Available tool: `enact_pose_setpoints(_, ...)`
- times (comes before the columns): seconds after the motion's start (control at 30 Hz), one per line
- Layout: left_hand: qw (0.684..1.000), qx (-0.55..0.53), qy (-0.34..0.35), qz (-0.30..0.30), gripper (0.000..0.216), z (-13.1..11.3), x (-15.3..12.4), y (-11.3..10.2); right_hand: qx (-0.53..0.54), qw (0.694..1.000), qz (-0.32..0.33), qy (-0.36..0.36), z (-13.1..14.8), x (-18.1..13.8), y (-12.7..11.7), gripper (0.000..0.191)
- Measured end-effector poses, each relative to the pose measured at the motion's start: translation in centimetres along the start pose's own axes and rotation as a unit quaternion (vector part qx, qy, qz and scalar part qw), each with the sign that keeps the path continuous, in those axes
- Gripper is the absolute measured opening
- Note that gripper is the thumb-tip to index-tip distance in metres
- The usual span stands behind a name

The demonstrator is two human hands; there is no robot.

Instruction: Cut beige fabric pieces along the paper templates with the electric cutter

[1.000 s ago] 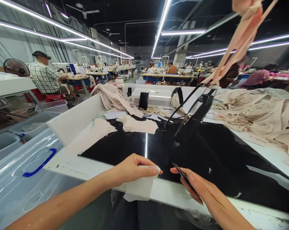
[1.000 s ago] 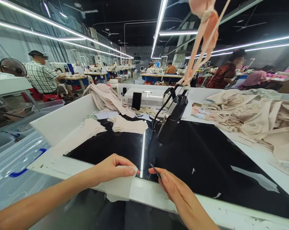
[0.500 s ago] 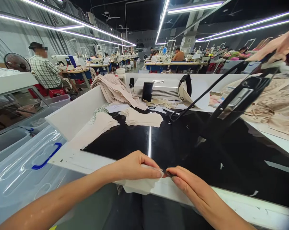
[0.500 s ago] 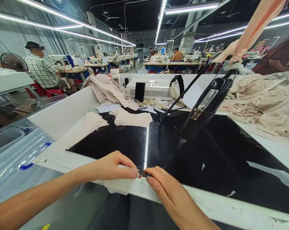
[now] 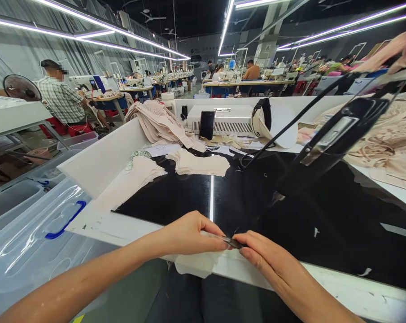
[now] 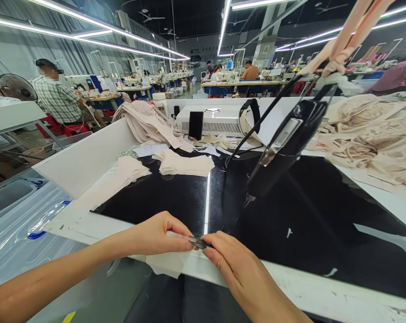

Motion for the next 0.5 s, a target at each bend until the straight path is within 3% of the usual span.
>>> enact_pose_setpoints(0.5, 1.0, 0.0, -0.008, -0.012, 0.037, 0.1, -0.1, 0.2, -0.037, 0.999, 0.004, -0.002, 1.1, 0.7, -0.3, 0.053)
Point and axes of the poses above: each hand's wrist, its own x-axis towards the middle knuckle, its own y-axis out of the palm, z = x × y, the point moved 1 cm from there along x, towards the middle knuckle, and after that the axes turned 9 degrees about y, right-handed, at the moved point
